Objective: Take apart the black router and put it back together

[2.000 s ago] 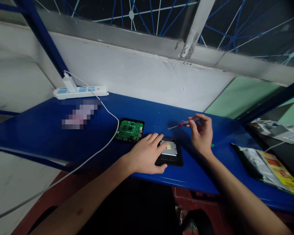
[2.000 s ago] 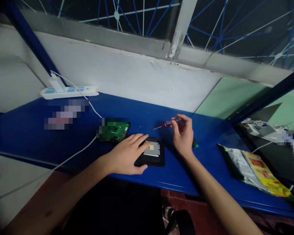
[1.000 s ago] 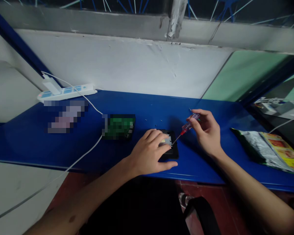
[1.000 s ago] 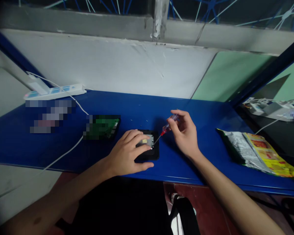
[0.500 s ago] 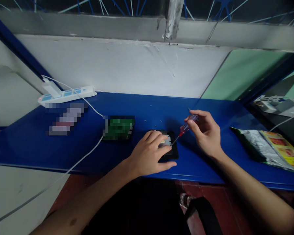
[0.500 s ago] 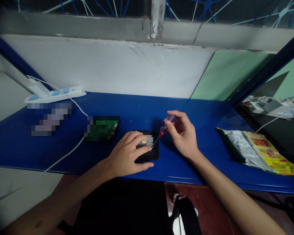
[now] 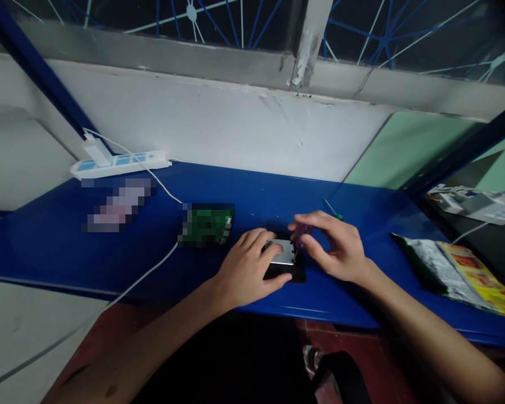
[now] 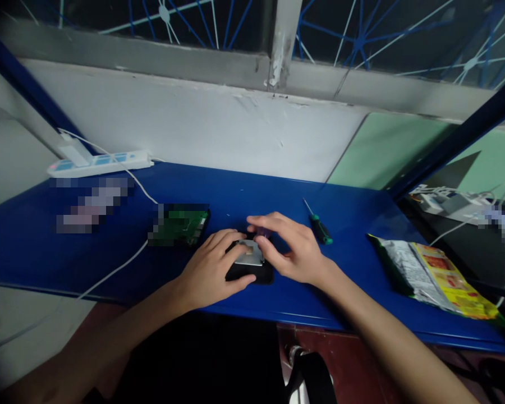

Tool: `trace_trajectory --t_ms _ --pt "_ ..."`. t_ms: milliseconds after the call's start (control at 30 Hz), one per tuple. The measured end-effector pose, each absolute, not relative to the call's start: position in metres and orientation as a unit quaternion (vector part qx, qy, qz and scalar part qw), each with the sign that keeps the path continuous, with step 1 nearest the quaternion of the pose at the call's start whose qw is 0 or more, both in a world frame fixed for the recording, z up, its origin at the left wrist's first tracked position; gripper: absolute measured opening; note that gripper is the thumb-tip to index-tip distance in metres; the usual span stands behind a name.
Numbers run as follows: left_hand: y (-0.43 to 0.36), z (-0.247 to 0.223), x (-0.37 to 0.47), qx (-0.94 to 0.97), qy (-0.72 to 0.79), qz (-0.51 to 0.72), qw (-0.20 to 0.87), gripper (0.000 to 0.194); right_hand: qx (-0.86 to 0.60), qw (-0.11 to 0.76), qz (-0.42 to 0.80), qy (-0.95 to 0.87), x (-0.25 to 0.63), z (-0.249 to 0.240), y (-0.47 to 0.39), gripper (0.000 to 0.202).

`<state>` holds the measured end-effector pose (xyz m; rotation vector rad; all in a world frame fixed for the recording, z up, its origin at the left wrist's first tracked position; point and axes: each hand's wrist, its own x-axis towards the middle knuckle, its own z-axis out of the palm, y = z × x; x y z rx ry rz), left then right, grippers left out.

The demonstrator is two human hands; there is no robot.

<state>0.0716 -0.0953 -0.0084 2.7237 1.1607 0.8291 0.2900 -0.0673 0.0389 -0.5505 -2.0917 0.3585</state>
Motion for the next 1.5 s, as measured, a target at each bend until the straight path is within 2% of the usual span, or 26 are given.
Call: trace_trajectory --t_ms 167,433,633,800,1000,1167,1400,1500 --pt "-0.100 -0.013 0.066 0.869 0.420 0.257 0.044 0.067 -0.224 0.510 0.169 -0.813 0.294 0.026 -0.070 0.050" --pt "-0.096 -0.017 0.067 0.858 0.452 0.223 0.098 0.098 -0.249 0.531 0.244 -0.772 0.298 0.023 -0.076 0.037" --pt "-0.096 -0.019 0.067 0.862 0.447 0.218 0.093 0.099 -0.291 0.568 0.204 -0.743 0.290 0.020 -0.077 0.032" --pt "-0.097 -0.016 0.068 0.860 0.450 0.219 0.102 0.093 -0.293 0.606 0.242 -0.699 0.282 0.016 -0.082 0.035" --pt "-0.098 -0.014 0.068 0.854 0.452 0.232 0.110 0.092 -0.308 0.607 0.242 -0.691 0.281 0.016 -0.082 0.028" --pt "-0.098 -0.015 0.068 0.850 0.456 0.243 0.107 0.094 -0.292 0.606 0.232 -0.703 0.281 0.015 -0.081 0.032" --pt "-0.098 -0.016 0.068 0.845 0.470 0.235 0.093 0.098 -0.273 0.610 0.148 -0.729 0.286 0.013 -0.074 0.039" --pt "-0.098 -0.016 0.068 0.845 0.468 0.239 0.095 0.098 -0.269 0.604 0.117 -0.741 0.288 0.014 -0.074 0.036"
